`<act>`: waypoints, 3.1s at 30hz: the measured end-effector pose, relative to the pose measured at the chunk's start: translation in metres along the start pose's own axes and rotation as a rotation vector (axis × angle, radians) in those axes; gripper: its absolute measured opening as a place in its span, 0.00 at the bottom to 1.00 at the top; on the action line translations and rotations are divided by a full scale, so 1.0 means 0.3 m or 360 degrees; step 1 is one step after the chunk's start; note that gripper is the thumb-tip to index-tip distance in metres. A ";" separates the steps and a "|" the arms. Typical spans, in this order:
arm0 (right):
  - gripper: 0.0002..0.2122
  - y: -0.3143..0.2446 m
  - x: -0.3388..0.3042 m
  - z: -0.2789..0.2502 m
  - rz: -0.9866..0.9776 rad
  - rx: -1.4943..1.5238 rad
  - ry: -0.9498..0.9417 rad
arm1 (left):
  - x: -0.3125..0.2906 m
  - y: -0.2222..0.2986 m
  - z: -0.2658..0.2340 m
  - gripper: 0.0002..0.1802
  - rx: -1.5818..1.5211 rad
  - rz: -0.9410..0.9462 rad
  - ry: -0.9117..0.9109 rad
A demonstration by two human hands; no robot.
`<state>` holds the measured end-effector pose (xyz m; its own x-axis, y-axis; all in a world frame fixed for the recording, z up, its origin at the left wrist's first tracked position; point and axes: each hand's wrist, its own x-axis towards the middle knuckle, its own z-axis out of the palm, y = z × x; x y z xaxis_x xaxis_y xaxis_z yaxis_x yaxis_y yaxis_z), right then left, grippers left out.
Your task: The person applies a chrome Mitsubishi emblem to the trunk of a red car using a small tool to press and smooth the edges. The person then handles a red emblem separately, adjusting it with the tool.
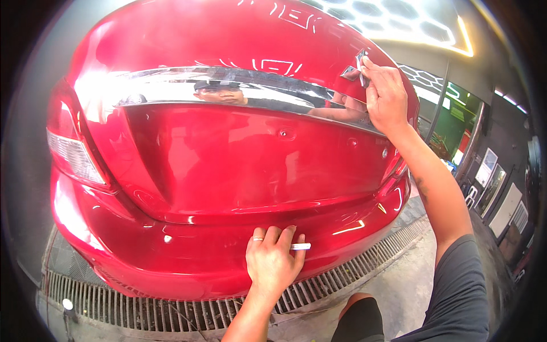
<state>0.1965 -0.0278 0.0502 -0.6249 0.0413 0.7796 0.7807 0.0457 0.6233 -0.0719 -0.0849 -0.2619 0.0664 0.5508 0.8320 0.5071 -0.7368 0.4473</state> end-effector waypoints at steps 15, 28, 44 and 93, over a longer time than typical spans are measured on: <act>0.23 0.018 0.021 -0.010 -0.0208 -0.0163 -0.0104 | -0.007 -0.025 0.006 0.16 -0.0099 0.0134 0.0107; 0.23 0.023 0.019 -0.003 -0.0231 -0.0111 -0.0077 | -0.007 -0.029 0.002 0.16 -0.0121 0.0121 0.0103; 0.13 0.085 -0.038 0.054 -0.0055 0.0258 0.0127 | 0.008 0.001 0.005 0.16 0.0050 0.0011 -0.0004; 0.25 0.159 -0.046 -0.014 0.0040 0.0296 -0.0236 | 0.001 0.036 0.046 0.43 0.0476 -0.0154 -0.0134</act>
<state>0.2425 -0.0305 0.0695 -0.6104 0.1903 0.7689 0.7895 0.2253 0.5710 -0.0544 -0.0873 -0.2615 0.0705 0.6523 0.7547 0.7437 -0.5386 0.3960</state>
